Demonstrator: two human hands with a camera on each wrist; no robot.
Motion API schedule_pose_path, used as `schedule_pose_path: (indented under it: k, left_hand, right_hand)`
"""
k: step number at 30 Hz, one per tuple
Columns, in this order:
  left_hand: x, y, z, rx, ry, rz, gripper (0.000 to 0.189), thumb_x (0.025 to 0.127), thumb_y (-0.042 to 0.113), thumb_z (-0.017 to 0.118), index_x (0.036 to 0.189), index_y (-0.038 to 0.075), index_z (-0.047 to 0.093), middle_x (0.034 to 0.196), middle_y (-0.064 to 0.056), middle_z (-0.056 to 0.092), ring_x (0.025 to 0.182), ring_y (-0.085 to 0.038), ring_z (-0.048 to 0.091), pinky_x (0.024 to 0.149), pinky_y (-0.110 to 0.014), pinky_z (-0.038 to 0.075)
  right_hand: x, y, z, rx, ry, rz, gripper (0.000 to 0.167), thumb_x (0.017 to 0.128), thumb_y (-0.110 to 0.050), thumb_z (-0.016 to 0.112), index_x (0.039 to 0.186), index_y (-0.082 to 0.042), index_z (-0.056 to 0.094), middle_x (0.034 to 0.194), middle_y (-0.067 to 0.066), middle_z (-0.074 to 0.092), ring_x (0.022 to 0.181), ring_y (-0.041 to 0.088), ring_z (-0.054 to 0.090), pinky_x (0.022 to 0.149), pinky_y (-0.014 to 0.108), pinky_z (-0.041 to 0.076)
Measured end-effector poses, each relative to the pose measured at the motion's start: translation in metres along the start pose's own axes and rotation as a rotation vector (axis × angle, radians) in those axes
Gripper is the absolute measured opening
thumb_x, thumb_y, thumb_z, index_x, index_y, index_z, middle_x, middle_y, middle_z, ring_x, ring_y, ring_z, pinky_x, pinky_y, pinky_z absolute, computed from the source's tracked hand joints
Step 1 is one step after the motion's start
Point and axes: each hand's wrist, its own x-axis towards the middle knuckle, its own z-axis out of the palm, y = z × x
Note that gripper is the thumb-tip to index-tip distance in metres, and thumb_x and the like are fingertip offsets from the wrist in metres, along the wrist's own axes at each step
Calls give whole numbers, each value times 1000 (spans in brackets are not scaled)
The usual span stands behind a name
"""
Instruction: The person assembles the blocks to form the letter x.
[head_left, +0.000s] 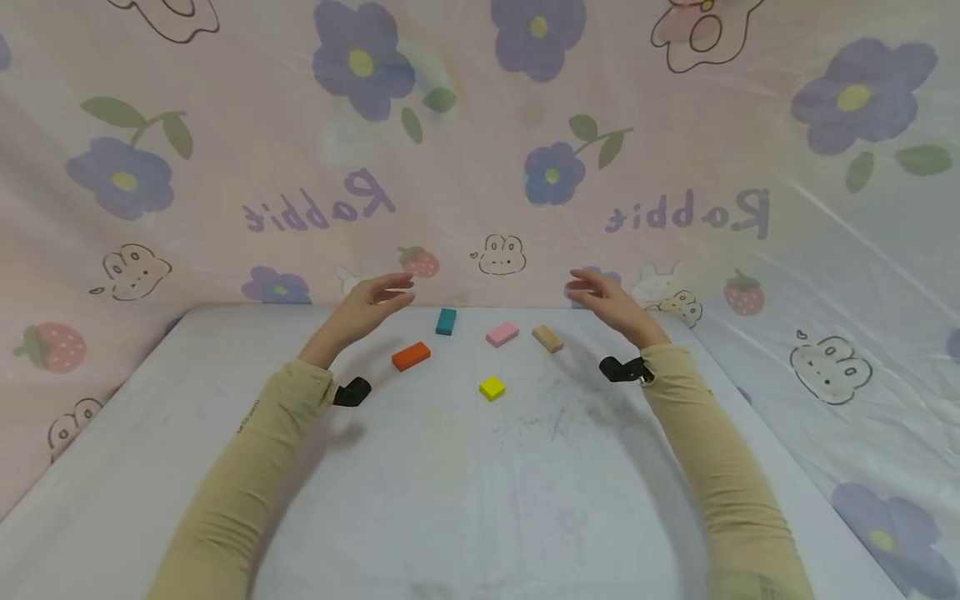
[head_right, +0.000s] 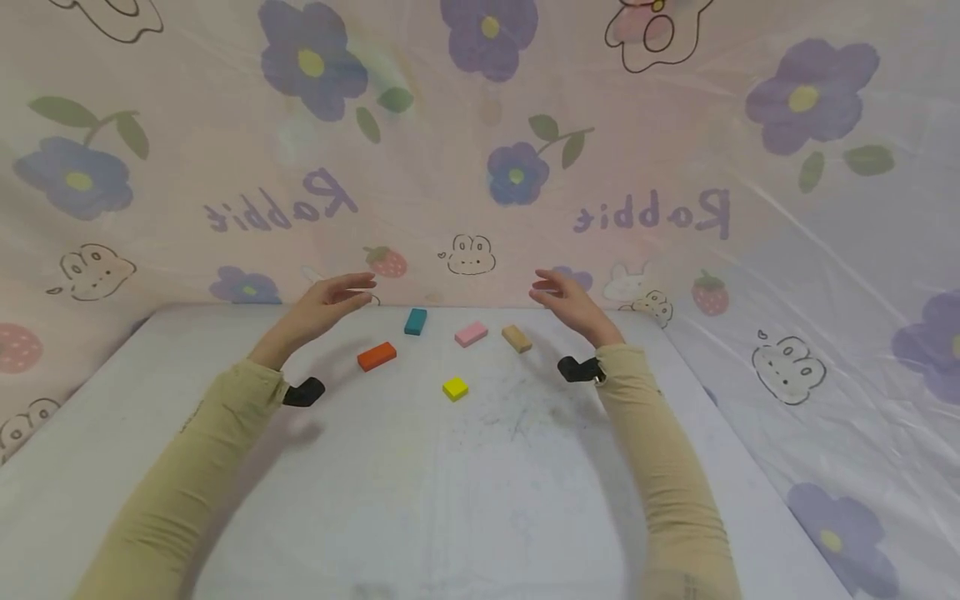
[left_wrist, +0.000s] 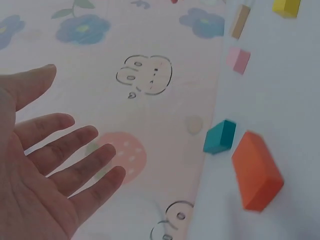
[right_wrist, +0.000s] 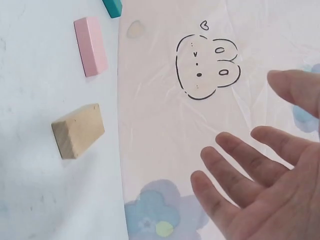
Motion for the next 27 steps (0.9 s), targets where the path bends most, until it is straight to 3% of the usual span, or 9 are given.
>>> schedule_pose_path:
  k: [3,10,20,27]
  left_hand:
    - [3,-4,10,-66,-21,-3,53,99,25,54,146,6,37,141,-17,45,124,-35,47,104,-51,35]
    - [5,-7,30,-90,-49,-26,51,97,31,57,142,9,45,139,-11,50,118,-28,53,100,-45,41]
    - [9,-14,50,-172,-93,-71,49,99,24,55,142,6,43,141,-15,46,118,-36,51,99,-50,41]
    - [15,-19,67,-166,-132,-60,48,96,27,59,138,5,49,132,-14,55,116,-37,54,95,-43,46]
  right_hand:
    - [-1,2,5,81,-6,-14,60,100,-22,51,149,-1,24,144,25,37,130,39,36,106,54,29]
    - [1,15,14,209,14,2,55,100,-16,50,147,2,28,143,29,36,130,38,37,108,49,29]
    - [6,27,22,263,10,25,47,101,-14,48,142,5,35,140,27,42,129,40,39,107,51,29]
    - [6,35,28,279,-20,55,46,102,-17,47,142,4,36,140,27,41,129,41,40,107,51,30]
